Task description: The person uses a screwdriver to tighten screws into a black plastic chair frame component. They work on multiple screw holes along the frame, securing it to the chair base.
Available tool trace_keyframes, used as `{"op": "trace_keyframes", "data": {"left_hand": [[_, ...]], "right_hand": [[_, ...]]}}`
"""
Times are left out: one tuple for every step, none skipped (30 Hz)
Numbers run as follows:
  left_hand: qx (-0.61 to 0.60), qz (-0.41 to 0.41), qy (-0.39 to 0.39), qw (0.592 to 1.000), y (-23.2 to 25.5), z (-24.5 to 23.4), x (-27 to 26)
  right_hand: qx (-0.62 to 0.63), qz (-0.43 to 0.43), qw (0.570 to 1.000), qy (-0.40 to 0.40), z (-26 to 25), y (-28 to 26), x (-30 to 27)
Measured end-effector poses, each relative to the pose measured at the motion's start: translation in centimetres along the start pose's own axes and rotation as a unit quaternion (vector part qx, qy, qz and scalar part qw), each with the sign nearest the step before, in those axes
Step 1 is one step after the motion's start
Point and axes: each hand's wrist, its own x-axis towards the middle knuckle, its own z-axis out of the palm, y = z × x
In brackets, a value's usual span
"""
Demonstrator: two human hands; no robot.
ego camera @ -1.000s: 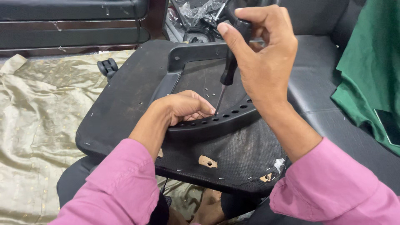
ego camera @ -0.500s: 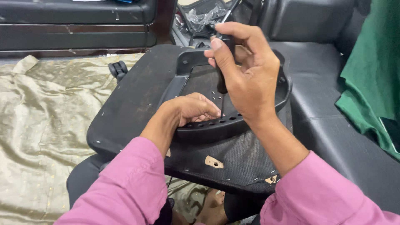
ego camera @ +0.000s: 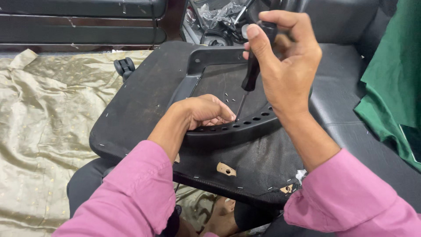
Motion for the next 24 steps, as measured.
{"op": "trace_keyframes", "data": {"left_hand": [[0.005, -0.004, 0.008, 1.000, 0.0, 0.0, -0.1], [0.004, -0.009, 0.010, 1.000, 0.0, 0.1, -0.1], [0.005, -0.012, 0.010, 1.000, 0.1, 0.2, -0.1], [0.006, -0.016, 0.010, 1.000, 0.2, 0.3, -0.1], [0.001, -0.016, 0.007, 1.000, 0.3, 0.3, 0.0], [-0.003, -0.015, 0.004, 1.000, 0.3, 0.4, 0.1], [-0.007, -0.016, 0.006, 1.000, 0.2, 0.3, -0.1], [-0.004, -0.013, 0.007, 1.000, 0.2, 0.1, -0.2], [-0.002, -0.008, 0.005, 1.000, 0.1, 0.2, -0.1], [0.000, -0.003, 0.002, 1.000, 0.1, 0.1, 0.1], [0.001, -0.002, 0.004, 1.000, 0.1, 0.1, 0.1], [0.003, -0.002, 0.007, 1.000, 0.1, 0.1, 0.2], [0.006, -0.002, 0.007, 1.000, 0.0, 0.0, 0.3], [0.005, -0.003, 0.005, 1.000, -0.1, 0.0, 0.4], [0.002, -0.002, 0.005, 1.000, -0.1, 0.0, 0.5], [0.000, -0.001, 0.004, 1.000, -0.1, 0.0, 0.6], [-0.002, -0.003, 0.005, 1.000, -0.1, 0.0, 0.5], [-0.005, -0.006, 0.005, 1.000, -0.1, 0.0, 0.4], [-0.006, -0.008, 0.003, 1.000, -0.1, 0.0, 0.3], [-0.003, -0.007, 0.006, 1.000, 0.0, 0.1, 0.2], [-0.001, -0.007, 0.008, 1.000, 0.2, 0.2, 0.2], [0.002, -0.006, 0.010, 1.000, 0.3, 0.3, 0.2], [0.002, -0.008, 0.010, 1.000, 0.3, 0.3, 0.0], [0.003, -0.010, 0.011, 1.000, 0.4, 0.3, -0.2]], "right_hand": [[-0.044, -0.014, 0.999, 0.014, -0.1, 0.2, -0.1], [-0.089, -0.029, 0.995, 0.028, -0.3, 0.5, -0.2], [-0.135, -0.044, 0.989, 0.043, -0.6, 0.7, -0.2], [-0.078, -0.027, 0.996, 0.028, -0.8, 1.0, -0.1], [-0.019, -0.011, 1.000, 0.011, -1.0, 1.3, 0.1], [0.040, 0.006, 0.999, -0.006, -1.2, 1.5, 0.2], [0.067, 0.037, 0.997, -0.011, -1.3, 1.7, 0.3], [0.093, 0.067, 0.993, -0.016, -1.6, 1.7, 0.5], [0.115, 0.098, 0.988, -0.022, -2.0, 1.8, 0.6], [0.110, 0.082, 0.990, -0.027, -2.2, 1.9, 0.7], [0.107, 0.066, 0.992, -0.031, -2.5, 2.0, 0.6], [0.104, 0.051, 0.993, -0.036, -2.7, 2.2, 0.6], [0.019, 0.020, 0.999, -0.019, -2.8, 2.3, 0.5], [-0.066, -0.010, 0.998, -0.002, -3.0, 2.5, 0.4], [-0.150, -0.040, 0.988, 0.014, -3.1, 2.6, 0.5], [-0.126, -0.023, 0.992, 0.005, -3.3, 2.6, 0.6], [-0.098, -0.005, 0.995, -0.007, -3.4, 2.6, 0.9], [-0.070, 0.012, 0.997, -0.019, -3.4, 2.5, 1.1], [-0.010, 0.047, 0.998, -0.027, -3.4, 2.5, 1.1], [0.050, 0.082, 0.995, -0.034, -3.5, 2.4, 1.1], [0.109, 0.118, 0.986, -0.040, -3.6, 2.3, 0.9], [0.074, 0.079, 0.994, -0.027, -3.5, 2.3, 0.7], [0.042, 0.040, 0.998, -0.015, -3.2, 2.4, 0.4], [0.009, 0.001, 1.000, -0.002, -3.0, 2.5, 0.2]]}}
